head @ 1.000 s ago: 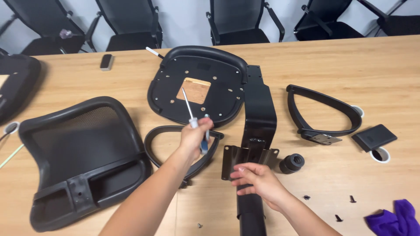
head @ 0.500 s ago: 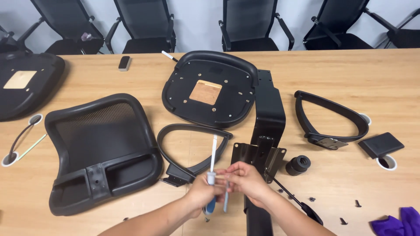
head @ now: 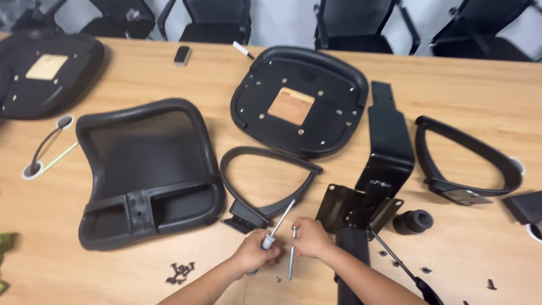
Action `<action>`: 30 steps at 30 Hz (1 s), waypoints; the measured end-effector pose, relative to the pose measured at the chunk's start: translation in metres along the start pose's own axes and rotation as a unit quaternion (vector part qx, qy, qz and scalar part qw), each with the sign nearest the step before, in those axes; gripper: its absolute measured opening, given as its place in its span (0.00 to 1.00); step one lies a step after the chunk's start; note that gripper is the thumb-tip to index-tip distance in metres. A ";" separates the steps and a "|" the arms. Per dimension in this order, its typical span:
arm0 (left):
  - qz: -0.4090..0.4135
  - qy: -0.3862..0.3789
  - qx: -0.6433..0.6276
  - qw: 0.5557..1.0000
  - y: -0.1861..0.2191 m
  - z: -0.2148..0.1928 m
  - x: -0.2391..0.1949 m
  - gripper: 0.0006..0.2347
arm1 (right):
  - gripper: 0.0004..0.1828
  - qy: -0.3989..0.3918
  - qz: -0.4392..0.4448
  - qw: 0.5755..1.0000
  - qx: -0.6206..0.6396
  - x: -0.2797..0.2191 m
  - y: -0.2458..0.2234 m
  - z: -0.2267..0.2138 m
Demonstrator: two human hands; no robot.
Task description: The recorder is disassembling an office chair using a screwdriver to remove various components like the armrests and the seat mechanism.
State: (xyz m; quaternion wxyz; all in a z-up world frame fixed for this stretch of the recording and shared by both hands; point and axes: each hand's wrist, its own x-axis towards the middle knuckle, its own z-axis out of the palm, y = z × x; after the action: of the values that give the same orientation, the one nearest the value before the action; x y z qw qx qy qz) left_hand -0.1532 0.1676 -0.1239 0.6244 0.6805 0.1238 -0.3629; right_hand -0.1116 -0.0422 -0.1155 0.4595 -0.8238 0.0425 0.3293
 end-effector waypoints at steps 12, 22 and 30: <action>-0.005 0.190 0.380 0.905 -0.018 -0.034 -0.072 0.13 | 0.01 -0.156 0.077 0.935 -0.309 0.015 -0.045 0.014; -0.148 0.150 0.524 0.825 -0.005 -0.031 -0.090 0.23 | 0.43 -0.049 -0.040 0.949 -0.310 0.023 -0.031 0.027; -0.033 0.037 0.570 0.820 0.071 -0.054 -0.064 0.23 | 0.25 0.020 -0.132 0.969 -0.206 -0.018 -0.079 -0.027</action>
State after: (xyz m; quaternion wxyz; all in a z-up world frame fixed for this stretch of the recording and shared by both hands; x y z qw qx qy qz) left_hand -0.1362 0.2227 -0.0306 0.1070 0.9234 -0.0596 -0.3637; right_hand -0.0829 -0.0223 -0.0377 0.3189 -0.9052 -0.1265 0.2509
